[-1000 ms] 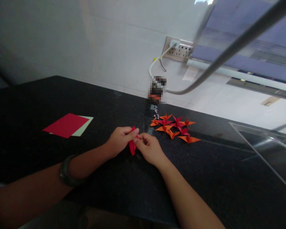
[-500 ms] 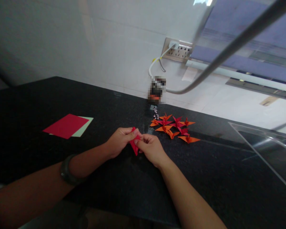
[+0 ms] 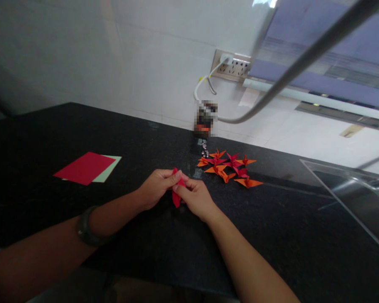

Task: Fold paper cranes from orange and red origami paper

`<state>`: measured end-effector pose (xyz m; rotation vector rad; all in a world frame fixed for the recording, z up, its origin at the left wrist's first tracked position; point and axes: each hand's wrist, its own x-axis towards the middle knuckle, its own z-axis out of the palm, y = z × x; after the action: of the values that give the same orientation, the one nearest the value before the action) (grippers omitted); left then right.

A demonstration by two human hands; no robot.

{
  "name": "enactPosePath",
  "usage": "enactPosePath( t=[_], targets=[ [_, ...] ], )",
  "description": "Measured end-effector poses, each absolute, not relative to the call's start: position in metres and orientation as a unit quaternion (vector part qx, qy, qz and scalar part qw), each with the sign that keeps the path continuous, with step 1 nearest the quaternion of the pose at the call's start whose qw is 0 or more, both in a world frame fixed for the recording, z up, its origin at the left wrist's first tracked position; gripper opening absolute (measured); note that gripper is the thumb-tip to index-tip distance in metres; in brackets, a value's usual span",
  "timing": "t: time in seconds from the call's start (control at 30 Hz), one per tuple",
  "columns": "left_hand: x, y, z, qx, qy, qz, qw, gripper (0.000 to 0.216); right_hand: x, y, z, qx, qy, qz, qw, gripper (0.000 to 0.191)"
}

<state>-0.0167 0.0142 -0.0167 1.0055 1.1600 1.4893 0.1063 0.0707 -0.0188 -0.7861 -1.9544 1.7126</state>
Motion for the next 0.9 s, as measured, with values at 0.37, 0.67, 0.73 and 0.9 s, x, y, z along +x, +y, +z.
enactPosePath(
  t=[0.37,0.67,0.73,0.9],
  targets=[
    [-0.0164,0.0141,-0.0151,0.386,0.486,0.632,0.464,0.036,0.1064,0.0704,-0.0173,-0.268,-0.764,0.55,0.205,0.031],
    [-0.019,0.0172,-0.0153,0.278,0.498,0.696,0.437,0.037,0.1062,0.0706,-0.0096,-0.252,-0.837,0.417,0.247,0.031],
    [-0.0199,0.0176,-0.0141,0.272,0.498,0.7,0.432,0.038,0.106,0.0716,-0.0097,-0.25,-0.85,0.387,0.256,0.029],
    [-0.0228,0.0182,-0.0119,0.256,0.516,0.706,0.412,0.032,0.1084,0.0779,-0.009,-0.271,-0.868,0.318,0.268,0.028]
  ],
)
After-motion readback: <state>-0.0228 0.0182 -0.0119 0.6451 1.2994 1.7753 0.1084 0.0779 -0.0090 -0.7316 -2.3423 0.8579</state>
